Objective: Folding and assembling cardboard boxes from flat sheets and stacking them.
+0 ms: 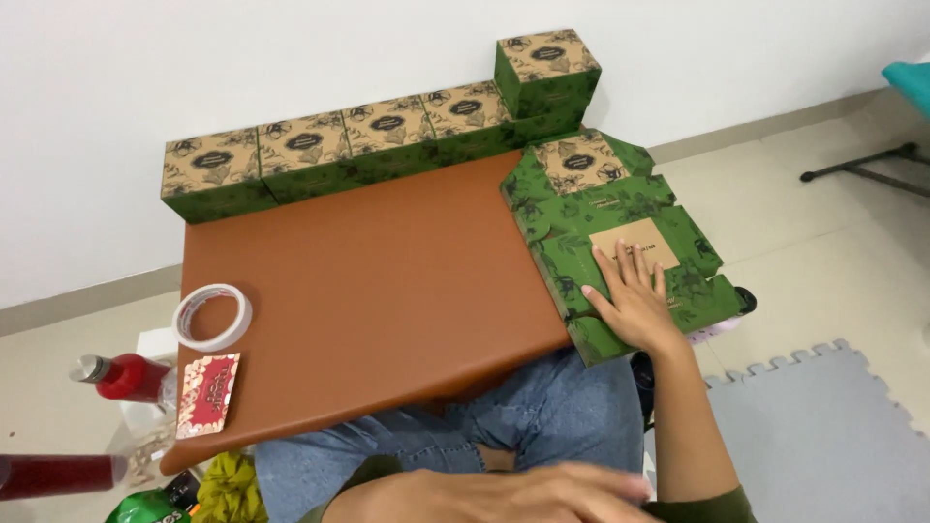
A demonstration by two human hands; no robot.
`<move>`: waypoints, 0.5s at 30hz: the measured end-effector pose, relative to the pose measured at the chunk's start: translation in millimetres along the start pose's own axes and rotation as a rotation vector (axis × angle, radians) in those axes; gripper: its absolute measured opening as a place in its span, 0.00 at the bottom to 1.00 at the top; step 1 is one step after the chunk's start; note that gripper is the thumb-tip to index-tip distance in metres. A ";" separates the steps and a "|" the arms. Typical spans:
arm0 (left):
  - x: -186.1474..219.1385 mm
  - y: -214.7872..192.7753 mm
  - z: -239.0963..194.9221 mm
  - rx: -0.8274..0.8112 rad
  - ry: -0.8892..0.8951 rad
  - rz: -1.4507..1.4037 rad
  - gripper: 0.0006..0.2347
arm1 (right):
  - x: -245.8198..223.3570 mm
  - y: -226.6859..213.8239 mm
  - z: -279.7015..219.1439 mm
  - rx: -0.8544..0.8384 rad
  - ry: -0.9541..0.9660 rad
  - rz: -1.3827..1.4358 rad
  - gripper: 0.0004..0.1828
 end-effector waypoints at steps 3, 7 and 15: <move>-45.8 1.2 28.7 0.001 0.040 0.126 0.30 | 14.2 10.8 10.4 0.044 -0.050 -0.167 0.41; -187.4 8.0 49.5 0.120 -0.292 0.288 0.31 | 13.1 9.1 10.0 0.025 -0.040 -0.189 0.41; -354.0 41.5 80.1 0.024 -0.466 0.796 0.25 | -1.5 -0.1 -3.1 -0.034 -0.074 -0.066 0.36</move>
Point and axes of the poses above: each hand's wrist, its own z-axis towards the middle knuckle, its own y-axis out of the palm, x = y × z, the point moved 8 cm from there along z, towards the middle knuckle, and after that the axes turned 9 degrees about z, right-handed, at the moved point
